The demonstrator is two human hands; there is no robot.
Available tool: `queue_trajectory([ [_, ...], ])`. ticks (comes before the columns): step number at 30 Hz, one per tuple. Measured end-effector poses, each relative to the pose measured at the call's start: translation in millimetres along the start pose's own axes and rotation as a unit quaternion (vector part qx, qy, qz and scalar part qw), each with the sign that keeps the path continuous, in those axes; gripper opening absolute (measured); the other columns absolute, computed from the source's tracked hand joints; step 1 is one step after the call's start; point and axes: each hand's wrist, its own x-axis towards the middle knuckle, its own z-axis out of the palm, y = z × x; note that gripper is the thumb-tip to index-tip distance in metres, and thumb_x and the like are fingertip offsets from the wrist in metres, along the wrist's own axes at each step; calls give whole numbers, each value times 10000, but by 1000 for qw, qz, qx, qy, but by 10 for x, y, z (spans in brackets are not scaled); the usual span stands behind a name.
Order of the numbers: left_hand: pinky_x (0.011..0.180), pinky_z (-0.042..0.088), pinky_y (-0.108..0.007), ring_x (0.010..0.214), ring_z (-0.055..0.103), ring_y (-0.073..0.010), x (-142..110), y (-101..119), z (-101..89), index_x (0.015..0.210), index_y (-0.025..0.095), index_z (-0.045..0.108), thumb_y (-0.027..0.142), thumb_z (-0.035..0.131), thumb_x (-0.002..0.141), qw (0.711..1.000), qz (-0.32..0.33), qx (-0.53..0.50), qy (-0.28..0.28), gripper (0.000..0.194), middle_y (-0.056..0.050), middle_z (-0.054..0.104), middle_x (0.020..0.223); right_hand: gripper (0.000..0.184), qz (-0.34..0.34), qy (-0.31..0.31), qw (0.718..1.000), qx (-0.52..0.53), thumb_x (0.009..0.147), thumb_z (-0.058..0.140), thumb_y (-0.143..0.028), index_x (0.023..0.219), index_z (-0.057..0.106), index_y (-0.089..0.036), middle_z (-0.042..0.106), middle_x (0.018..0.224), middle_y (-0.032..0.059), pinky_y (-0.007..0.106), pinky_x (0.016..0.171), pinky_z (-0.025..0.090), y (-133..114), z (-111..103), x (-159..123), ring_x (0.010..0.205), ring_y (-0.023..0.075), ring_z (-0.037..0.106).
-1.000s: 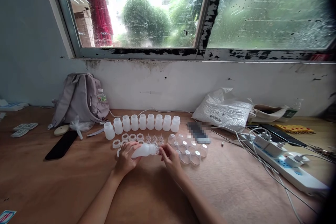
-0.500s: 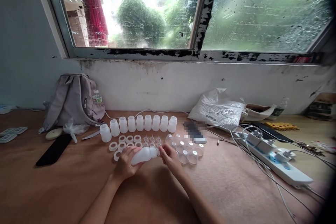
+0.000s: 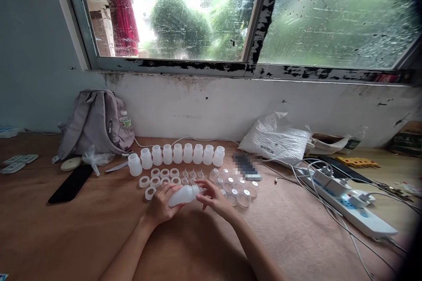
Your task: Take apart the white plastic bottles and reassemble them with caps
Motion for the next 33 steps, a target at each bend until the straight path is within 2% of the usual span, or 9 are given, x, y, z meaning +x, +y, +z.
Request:
queue_trajectory([
  [2, 843, 428, -352, 950, 515, -210, -4, -7, -10, 1117, 211, 490, 315, 564, 734, 1000, 4, 3, -5, 404, -75, 562, 1019, 375, 2, -15, 1000, -6, 668, 615, -387, 977, 546, -186, 589, 846, 40, 197, 426, 468, -12, 6, -10, 588, 109, 570],
  [4, 849, 426, -350, 962, 510, -209, -11, -7, -8, 1128, 211, 483, 314, 552, 745, 1000, 14, 5, -10, 403, -75, 558, 1024, 301, 31, 2, 999, -33, 717, 551, -427, 843, 561, -154, 559, 616, -4, 178, 364, 411, 11, 24, -9, 455, 87, 519],
  [7, 848, 426, -353, 971, 505, -210, -16, 6, 14, 1151, 214, 467, 319, 538, 757, 1000, 22, 2, -18, 413, -76, 553, 1032, 366, 56, 38, 994, -87, 770, 451, -484, 658, 527, -144, 469, 455, -39, 160, 306, 333, 56, 48, -8, 340, 59, 436],
  [13, 829, 435, -377, 966, 501, -227, 3, 57, 27, 1123, 212, 470, 316, 555, 742, 999, -10, -41, -14, 404, -82, 542, 1025, 415, -14, 6, 998, -58, 703, 550, -477, 1007, 524, -196, 582, 752, 18, 188, 366, 431, -35, 55, -50, 558, 121, 571],
  [16, 819, 436, -390, 964, 499, -236, -8, 90, 53, 1135, 203, 448, 303, 548, 748, 999, -12, -43, -5, 412, -96, 533, 1021, 380, -15, 23, 998, -63, 688, 562, -492, 860, 571, -154, 570, 594, 2, 202, 408, 440, -53, 61, -57, 501, 121, 560],
  [23, 861, 411, -378, 979, 497, -219, -65, 143, 134, 1151, 208, 433, 217, 512, 768, 998, 40, 38, 23, 392, -87, 531, 1019, 474, 93, 48, 993, -49, 732, 432, -580, 582, 519, -139, 453, 358, -39, 163, 251, 253, 52, 57, -13, 256, 74, 424],
  [25, 859, 413, -383, 985, 496, -225, -54, 137, 118, 1149, 210, 433, 233, 523, 762, 999, 33, 22, 20, 398, -89, 531, 1023, 463, 84, 55, 994, -46, 730, 442, -572, 612, 538, -136, 471, 378, -35, 161, 252, 267, 48, 57, -7, 269, 77, 441],
  [29, 817, 442, -369, 958, 515, -227, -10, 115, 63, 1114, 207, 439, 294, 556, 740, 997, -40, -64, -10, 401, -88, 536, 1028, 428, 17, 36, 999, -15, 687, 551, -504, 927, 537, -149, 551, 508, -34, 185, 313, 390, 34, 84, -8, 375, 114, 538],
  [33, 813, 451, -369, 954, 524, -225, -15, 120, 59, 1115, 209, 436, 320, 543, 751, 994, -48, -91, -23, 395, -84, 543, 1023, 402, -2, 81, 996, -31, 675, 566, -494, 858, 532, -138, 499, 421, -53, 183, 288, 364, 70, 141, -12, 327, 110, 498],
])
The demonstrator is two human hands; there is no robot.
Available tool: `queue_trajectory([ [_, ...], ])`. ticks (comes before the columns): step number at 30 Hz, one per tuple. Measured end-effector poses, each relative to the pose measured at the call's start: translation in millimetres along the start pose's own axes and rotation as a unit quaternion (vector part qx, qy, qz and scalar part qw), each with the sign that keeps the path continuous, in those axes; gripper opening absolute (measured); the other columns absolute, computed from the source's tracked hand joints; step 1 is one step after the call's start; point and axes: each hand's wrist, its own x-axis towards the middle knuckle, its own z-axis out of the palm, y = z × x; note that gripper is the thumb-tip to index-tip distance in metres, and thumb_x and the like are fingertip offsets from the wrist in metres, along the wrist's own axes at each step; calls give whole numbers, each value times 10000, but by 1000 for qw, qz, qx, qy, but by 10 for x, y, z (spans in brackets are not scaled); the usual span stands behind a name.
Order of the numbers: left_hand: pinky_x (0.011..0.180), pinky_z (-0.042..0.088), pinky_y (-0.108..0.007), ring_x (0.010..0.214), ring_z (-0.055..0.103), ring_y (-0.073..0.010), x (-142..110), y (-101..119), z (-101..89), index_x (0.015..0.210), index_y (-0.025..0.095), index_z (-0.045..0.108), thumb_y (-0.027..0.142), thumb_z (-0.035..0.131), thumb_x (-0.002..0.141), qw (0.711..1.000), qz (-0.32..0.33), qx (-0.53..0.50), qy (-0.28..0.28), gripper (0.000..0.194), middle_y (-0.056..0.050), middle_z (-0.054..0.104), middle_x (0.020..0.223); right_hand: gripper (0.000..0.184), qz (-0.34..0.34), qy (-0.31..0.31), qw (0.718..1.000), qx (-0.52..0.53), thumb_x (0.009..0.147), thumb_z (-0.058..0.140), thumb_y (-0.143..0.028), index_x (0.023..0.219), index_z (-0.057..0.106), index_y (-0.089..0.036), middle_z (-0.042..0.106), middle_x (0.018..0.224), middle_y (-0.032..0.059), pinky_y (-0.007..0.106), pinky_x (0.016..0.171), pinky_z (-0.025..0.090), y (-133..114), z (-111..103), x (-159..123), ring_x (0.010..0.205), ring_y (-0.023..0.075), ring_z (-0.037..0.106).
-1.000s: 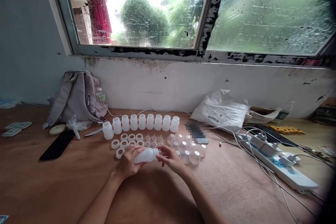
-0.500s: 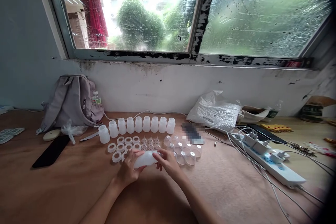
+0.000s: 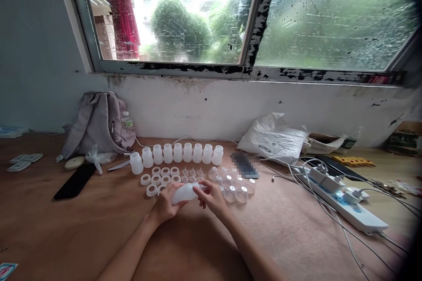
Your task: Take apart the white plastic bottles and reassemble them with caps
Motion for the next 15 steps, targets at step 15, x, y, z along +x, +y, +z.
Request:
queue_trajectory([
  [15, 743, 484, -289, 859, 580, -182, -43, 1, 1, 1078, 199, 449, 351, 569, 705, 1000, -4, 23, -10, 420, -52, 592, 971, 328, -66, -18, 975, -209, 798, 404, -468, 907, 536, -188, 580, 693, 24, 235, 431, 435, -44, -403, -83, 445, 104, 517],
])
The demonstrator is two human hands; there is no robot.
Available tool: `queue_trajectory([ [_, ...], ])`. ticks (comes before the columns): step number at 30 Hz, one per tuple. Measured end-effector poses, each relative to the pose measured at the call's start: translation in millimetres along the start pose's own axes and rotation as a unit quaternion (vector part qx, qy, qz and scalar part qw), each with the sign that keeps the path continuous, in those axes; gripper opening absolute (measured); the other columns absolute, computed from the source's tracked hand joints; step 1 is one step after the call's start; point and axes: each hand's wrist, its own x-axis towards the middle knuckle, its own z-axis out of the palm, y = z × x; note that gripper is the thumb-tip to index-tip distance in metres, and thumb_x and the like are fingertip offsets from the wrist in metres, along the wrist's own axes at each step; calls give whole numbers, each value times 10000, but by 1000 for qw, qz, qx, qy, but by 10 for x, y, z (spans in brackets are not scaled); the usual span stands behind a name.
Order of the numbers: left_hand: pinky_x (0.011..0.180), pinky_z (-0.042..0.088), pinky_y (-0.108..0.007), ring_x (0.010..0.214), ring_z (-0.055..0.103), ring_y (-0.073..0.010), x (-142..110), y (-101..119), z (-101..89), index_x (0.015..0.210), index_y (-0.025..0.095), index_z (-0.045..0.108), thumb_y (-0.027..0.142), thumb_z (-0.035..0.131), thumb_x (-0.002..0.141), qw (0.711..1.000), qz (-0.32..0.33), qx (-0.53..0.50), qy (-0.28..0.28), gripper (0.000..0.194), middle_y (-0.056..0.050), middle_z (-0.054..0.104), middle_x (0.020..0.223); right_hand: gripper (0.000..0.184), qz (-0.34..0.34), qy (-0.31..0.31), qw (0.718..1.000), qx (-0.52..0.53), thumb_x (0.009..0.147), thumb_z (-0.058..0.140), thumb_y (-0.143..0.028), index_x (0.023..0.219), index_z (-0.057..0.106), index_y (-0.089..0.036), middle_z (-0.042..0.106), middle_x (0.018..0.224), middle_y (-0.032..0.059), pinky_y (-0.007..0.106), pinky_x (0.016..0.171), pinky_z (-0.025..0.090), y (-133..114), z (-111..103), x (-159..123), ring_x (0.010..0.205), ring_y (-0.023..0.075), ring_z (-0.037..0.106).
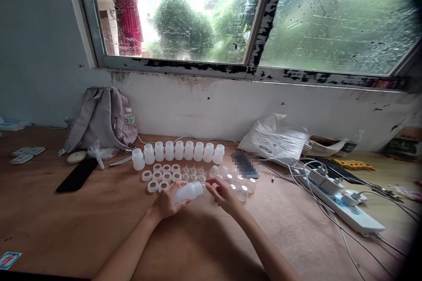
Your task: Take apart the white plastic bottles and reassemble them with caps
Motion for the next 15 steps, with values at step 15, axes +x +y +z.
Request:
queue_trajectory([
  [15, 753, 449, -321, 862, 563, -196, 57, 34, -31, 965, 199, 540, 332, 482, 775, 986, -112, -113, 51, 239, -52, 602, 934, 218, 34, 92, 990, -100, 719, 525, -405, 807, 517, -205, 589, 808, 43, 326, 596, 446, 200, -143, -25, 586, 161, 552],
])
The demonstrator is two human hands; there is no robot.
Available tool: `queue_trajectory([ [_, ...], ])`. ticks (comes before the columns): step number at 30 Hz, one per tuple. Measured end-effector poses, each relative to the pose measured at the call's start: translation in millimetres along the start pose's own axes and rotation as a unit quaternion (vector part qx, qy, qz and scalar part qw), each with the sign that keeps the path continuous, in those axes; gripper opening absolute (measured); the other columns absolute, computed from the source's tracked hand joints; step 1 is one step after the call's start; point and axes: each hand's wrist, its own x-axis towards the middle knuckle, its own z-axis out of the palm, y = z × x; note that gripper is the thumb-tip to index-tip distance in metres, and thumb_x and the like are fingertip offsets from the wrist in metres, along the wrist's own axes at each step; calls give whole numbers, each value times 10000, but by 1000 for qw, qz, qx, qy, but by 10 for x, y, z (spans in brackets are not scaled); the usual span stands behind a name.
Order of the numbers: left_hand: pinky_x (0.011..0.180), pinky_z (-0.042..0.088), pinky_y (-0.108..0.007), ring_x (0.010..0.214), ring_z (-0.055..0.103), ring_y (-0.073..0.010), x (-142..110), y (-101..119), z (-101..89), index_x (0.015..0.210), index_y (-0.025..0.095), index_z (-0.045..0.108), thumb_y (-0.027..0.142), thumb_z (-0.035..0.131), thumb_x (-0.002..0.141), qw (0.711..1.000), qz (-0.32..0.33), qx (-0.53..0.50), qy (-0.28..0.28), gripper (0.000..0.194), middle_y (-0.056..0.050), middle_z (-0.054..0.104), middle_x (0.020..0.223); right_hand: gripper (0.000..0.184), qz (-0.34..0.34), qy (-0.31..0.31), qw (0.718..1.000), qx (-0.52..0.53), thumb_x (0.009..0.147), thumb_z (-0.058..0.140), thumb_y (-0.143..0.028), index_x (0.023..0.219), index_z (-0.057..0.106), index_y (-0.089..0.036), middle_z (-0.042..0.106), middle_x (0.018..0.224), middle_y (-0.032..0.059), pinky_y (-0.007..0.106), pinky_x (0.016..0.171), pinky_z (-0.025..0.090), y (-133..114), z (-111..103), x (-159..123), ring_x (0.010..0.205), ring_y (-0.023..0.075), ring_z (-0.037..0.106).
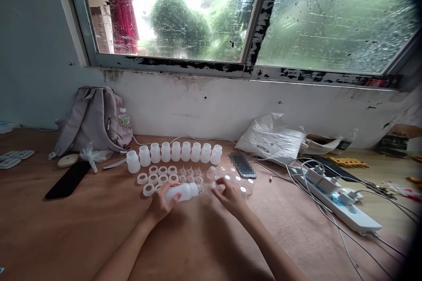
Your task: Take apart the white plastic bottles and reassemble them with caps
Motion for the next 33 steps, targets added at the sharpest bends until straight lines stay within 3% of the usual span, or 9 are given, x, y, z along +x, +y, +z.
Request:
queue_trajectory([
  [3, 730, 452, -316, 851, 563, -195, 13, 7, -21, 957, 192, 543, 340, 471, 784, 999, -23, -12, 22, 239, -54, 600, 939, 319, 22, 30, 989, 145, 742, 504, -452, 936, 480, -200, 587, 870, 61, 301, 528, 466, -122, -15, 94, 553, 143, 563],
  [6, 699, 456, -305, 828, 567, -194, 26, 15, -41, 958, 185, 543, 347, 469, 785, 999, -35, -13, 40, 249, -53, 603, 922, 393, 35, 63, 956, 286, 779, 454, -472, 1064, 439, -201, 578, 845, 53, 291, 526, 493, -191, 43, 140, 604, 150, 586],
  [10, 703, 454, -297, 824, 569, -188, 25, 18, -37, 953, 190, 548, 337, 482, 778, 999, -24, 3, 44, 238, -44, 606, 907, 350, 55, 73, 922, 376, 789, 454, -466, 1014, 474, -199, 562, 789, 29, 281, 530, 499, -230, 201, 77, 590, 134, 576],
  [16, 713, 454, -311, 814, 563, -195, 1, 26, 18, 943, 193, 557, 317, 496, 763, 999, 29, 20, 20, 227, -55, 608, 880, 302, 47, 35, 924, 377, 789, 479, -436, 973, 472, -197, 554, 697, 13, 274, 505, 483, -247, 356, -83, 568, 141, 562],
  [27, 689, 461, -278, 796, 566, -177, -26, 54, 51, 951, 188, 553, 294, 505, 756, 998, 47, 24, 21, 228, -52, 603, 877, 282, 38, 15, 944, 328, 816, 428, -439, 955, 450, -194, 543, 659, 9, 268, 519, 458, -282, 382, -162, 559, 141, 546],
  [33, 642, 440, -282, 718, 543, -163, -126, 52, 130, 861, 185, 544, 241, 322, 826, 997, 29, 3, 71, 231, -44, 582, 774, 220, 38, -13, 957, 289, 832, 395, -427, 864, 427, -212, 511, 582, -16, 256, 523, 433, -359, 402, -261, 533, 134, 528],
])
